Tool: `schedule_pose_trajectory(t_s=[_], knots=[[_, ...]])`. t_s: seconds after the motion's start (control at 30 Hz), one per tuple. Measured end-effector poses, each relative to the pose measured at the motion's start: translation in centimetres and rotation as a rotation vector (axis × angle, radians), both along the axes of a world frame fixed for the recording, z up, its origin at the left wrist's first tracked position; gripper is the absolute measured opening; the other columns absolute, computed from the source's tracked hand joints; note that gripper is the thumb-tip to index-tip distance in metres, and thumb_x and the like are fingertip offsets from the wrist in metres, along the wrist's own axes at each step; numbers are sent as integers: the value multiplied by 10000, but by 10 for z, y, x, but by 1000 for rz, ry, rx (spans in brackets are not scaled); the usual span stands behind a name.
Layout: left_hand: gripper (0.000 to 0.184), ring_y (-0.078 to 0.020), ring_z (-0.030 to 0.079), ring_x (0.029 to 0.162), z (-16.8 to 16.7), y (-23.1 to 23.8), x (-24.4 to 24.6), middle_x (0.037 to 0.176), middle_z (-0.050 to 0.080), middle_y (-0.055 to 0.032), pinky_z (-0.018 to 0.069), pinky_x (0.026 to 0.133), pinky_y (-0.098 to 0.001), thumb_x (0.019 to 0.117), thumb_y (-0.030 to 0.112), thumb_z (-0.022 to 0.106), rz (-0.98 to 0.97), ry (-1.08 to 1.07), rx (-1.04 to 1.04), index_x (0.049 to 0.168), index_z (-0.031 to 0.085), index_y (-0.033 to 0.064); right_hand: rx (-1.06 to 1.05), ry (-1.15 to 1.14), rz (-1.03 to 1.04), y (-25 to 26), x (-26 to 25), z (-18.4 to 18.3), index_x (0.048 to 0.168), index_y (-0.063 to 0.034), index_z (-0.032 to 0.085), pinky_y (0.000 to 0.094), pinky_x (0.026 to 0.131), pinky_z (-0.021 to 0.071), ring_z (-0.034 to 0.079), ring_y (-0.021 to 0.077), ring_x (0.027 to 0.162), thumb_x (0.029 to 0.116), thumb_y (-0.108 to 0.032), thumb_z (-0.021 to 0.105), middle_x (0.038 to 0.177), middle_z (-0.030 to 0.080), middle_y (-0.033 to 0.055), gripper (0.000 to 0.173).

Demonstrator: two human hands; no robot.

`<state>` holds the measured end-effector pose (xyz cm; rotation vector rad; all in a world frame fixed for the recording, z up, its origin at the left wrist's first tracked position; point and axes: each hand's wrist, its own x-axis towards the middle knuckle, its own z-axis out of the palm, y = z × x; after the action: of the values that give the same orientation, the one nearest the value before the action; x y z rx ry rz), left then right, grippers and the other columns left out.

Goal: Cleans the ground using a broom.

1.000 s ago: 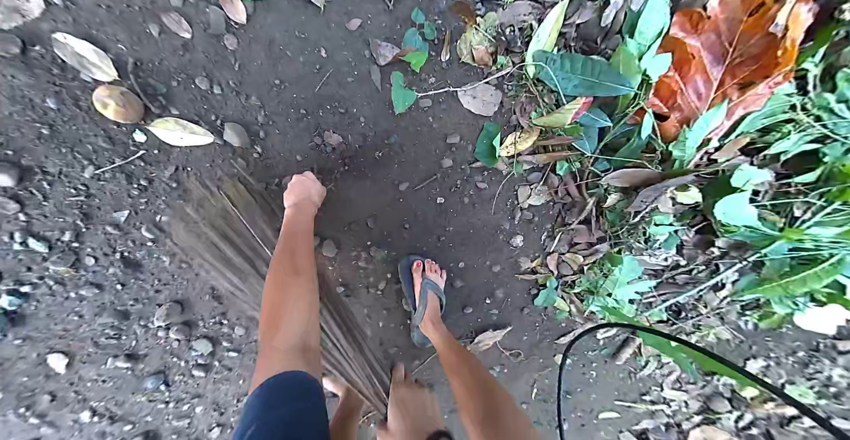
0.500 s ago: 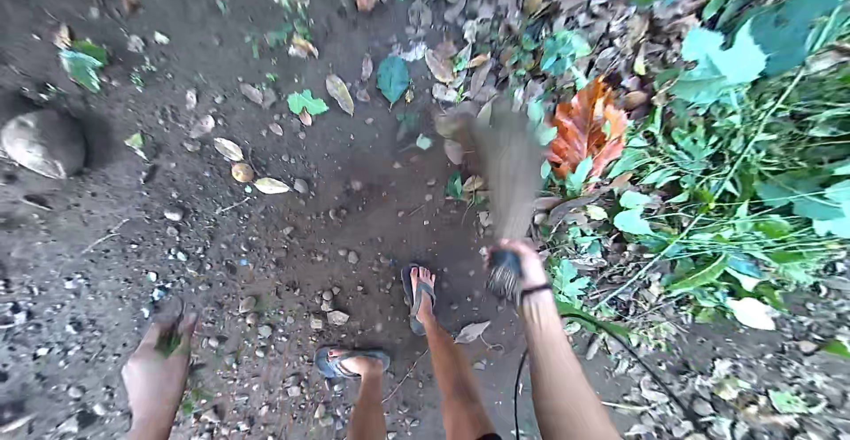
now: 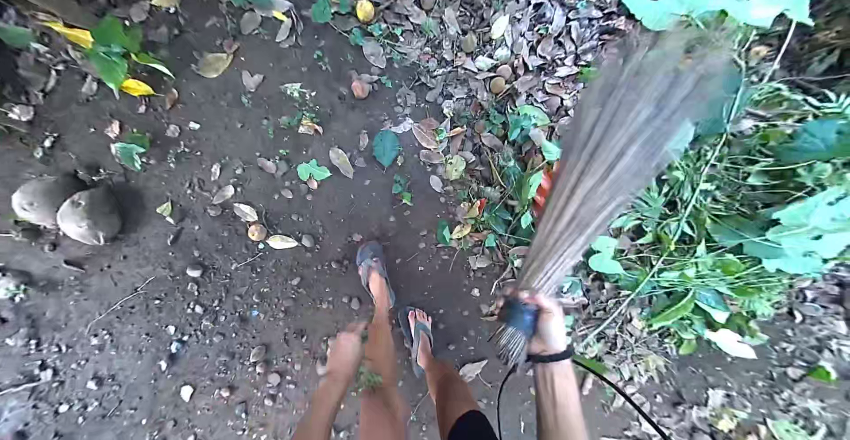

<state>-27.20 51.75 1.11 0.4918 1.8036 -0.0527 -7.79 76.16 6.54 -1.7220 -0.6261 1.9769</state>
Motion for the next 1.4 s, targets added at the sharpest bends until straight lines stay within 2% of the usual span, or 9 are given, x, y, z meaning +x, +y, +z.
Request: schedule_pose_trajectory(t_s=[0.1, 0.23, 0.53, 0.67, 0.8, 0.9, 1.13, 1.3, 1.4], knots=[[498, -402, 524, 1364, -76, 68, -5, 1543, 480, -187, 437, 1118, -548, 1031, -5, 479, -247, -135, 154, 1521, 485, 86, -68, -87, 98, -8, -43, -37, 1037, 2, 499, 375, 491, 597, 672, 202, 542, 784, -40, 530, 695, 681, 85, 258], [506, -410, 280, 1527, -211, 136, -3, 1628, 341, -228, 197, 1263, -502, 990, -88, 479, -495, -275, 375, 1494, 446, -72, -88, -255, 216, -18, -66, -100, 1102, 40, 530, 348, 517, 592, 669, 167, 567, 599, -28, 659, 710, 672, 68, 524], [591, -520, 149, 1531, -412, 240, -47, 1634, 204, -346, 106, 1237, -617, 1046, -54, 387, -542, 189, -1, 1586, 153, -105, 39, -483, 377, 9, -19, -179, 1032, 11, 577, 183, 642, 594, 675, -27, 686, 516, -17, 737, 779, 695, -74, 542], [441, -515, 446, 1365, -428, 248, -47, 1454, 437, -389, 350, 1121, -597, 1041, -78, 381, -716, 281, -232, 1461, 312, -192, 27, -394, 309, 25, -12, -180, 973, -29, 586, 246, 606, 615, 698, 48, 640, 579, 6, 707, 752, 721, -54, 414], [314, -488, 567, 1259, -413, 275, -62, 1317, 597, -325, 454, 1016, -619, 1071, 51, 416, -436, 166, -320, 1314, 547, -99, -3, -334, 216, 33, -13, -189, 997, -5, 553, 296, 584, 622, 708, 123, 622, 621, 8, 688, 751, 726, 9, 400], [284, -452, 609, 1216, -402, 284, -80, 1279, 637, -284, 504, 941, -620, 1061, 97, 472, -571, 56, -347, 1203, 655, -65, -6, -365, 183, 36, -10, -197, 986, -2, 555, 296, 568, 616, 699, 124, 602, 608, -3, 681, 732, 715, 16, 398], [381, -533, 622, 1147, -353, 316, -84, 1355, 563, -341, 495, 936, -662, 1089, 96, 419, -556, 39, 164, 1443, 473, -36, -48, -393, 143, 46, -16, -204, 973, 0, 564, 293, 543, 607, 688, 117, 572, 602, 2, 654, 709, 711, 6, 382], [469, -525, 601, 1195, -403, 353, -104, 1467, 469, -333, 506, 928, -645, 1105, 100, 320, -224, 339, -112, 1547, 279, -49, -39, -405, 121, 48, -19, -207, 981, 7, 556, 292, 554, 612, 696, 125, 585, 604, 4, 659, 717, 714, 18, 391], [426, -483, 574, 1268, -408, 351, -103, 1404, 530, -335, 501, 975, -623, 1085, 110, 397, -68, 336, -280, 1461, 379, -89, -3, -442, 148, 44, -19, -210, 984, -9, 561, 277, 562, 617, 698, 102, 589, 584, -23, 690, 717, 713, -10, 421]])
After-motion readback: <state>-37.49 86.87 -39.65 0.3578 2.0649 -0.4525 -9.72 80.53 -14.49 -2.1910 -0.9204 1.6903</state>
